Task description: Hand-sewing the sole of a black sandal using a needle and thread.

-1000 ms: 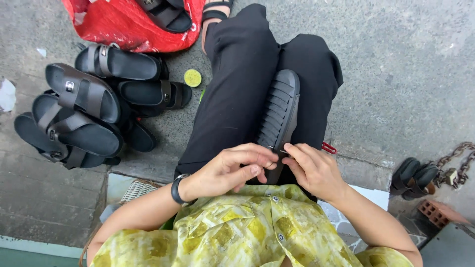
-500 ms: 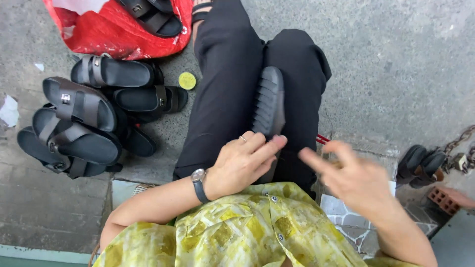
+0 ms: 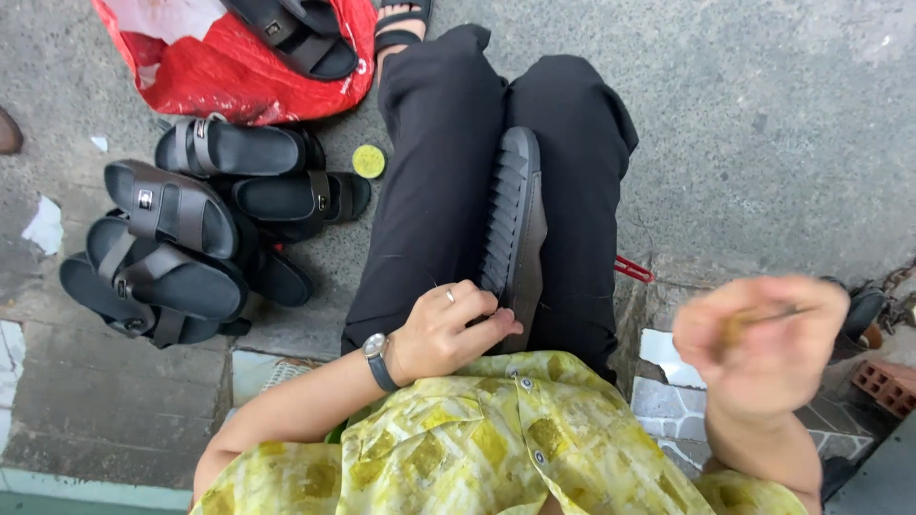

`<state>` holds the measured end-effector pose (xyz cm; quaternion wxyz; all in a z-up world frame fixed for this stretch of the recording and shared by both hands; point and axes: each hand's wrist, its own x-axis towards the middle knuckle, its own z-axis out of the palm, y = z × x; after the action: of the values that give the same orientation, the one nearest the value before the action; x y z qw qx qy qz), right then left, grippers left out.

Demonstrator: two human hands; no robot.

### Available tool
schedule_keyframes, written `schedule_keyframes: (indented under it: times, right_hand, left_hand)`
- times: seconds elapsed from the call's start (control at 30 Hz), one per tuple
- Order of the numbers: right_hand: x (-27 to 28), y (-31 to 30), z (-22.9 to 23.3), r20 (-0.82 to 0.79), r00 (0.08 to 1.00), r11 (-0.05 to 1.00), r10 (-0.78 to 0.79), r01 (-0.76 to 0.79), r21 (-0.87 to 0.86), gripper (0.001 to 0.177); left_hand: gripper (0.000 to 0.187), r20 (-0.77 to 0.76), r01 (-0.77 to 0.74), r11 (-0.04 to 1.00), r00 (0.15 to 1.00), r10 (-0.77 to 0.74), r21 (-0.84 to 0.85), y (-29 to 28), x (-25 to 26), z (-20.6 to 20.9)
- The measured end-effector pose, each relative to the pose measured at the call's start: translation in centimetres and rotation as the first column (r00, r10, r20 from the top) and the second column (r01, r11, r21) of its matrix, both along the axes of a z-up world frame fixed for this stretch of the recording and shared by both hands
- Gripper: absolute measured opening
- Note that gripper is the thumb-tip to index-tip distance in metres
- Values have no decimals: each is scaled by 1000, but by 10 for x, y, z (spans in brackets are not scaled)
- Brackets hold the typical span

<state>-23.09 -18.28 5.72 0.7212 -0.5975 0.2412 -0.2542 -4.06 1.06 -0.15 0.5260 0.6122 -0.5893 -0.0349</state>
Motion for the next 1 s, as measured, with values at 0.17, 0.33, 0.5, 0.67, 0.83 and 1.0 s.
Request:
schedule_keyframes:
  times: [0.17, 0.33, 0.5, 0.67, 0.83, 1.0]
  right_hand:
    - [31, 31, -17, -568, 813, 303, 129, -578, -758, 25]
    - [35, 33, -26, -608, 763, 338, 219, -644, -686, 21]
    - [12, 4, -14, 511, 815, 764, 274, -507, 399, 35]
    - [31, -4, -1, -429, 838, 862, 337, -457, -217, 13]
    - [34, 25, -27, -501, 796, 678, 339, -576, -456, 27]
    - [41, 25, -34, -462, 820, 845, 337, -480, -236, 13]
  left_hand:
    - [13, 23, 1, 1000, 1000, -1, 9, -6, 0, 3]
    - [11, 36, -23, 1000, 999, 23, -2, -2, -2, 2]
    - [11, 0, -10, 1000, 1000, 10, 7, 4, -2, 3]
    - [60, 16, -14, 762, 1000, 5, 647, 8, 13, 7]
    - [21, -445, 283, 818, 895, -38, 501, 1, 26, 11]
    - [30, -870, 520, 853, 440, -224, 44, -40, 69, 25]
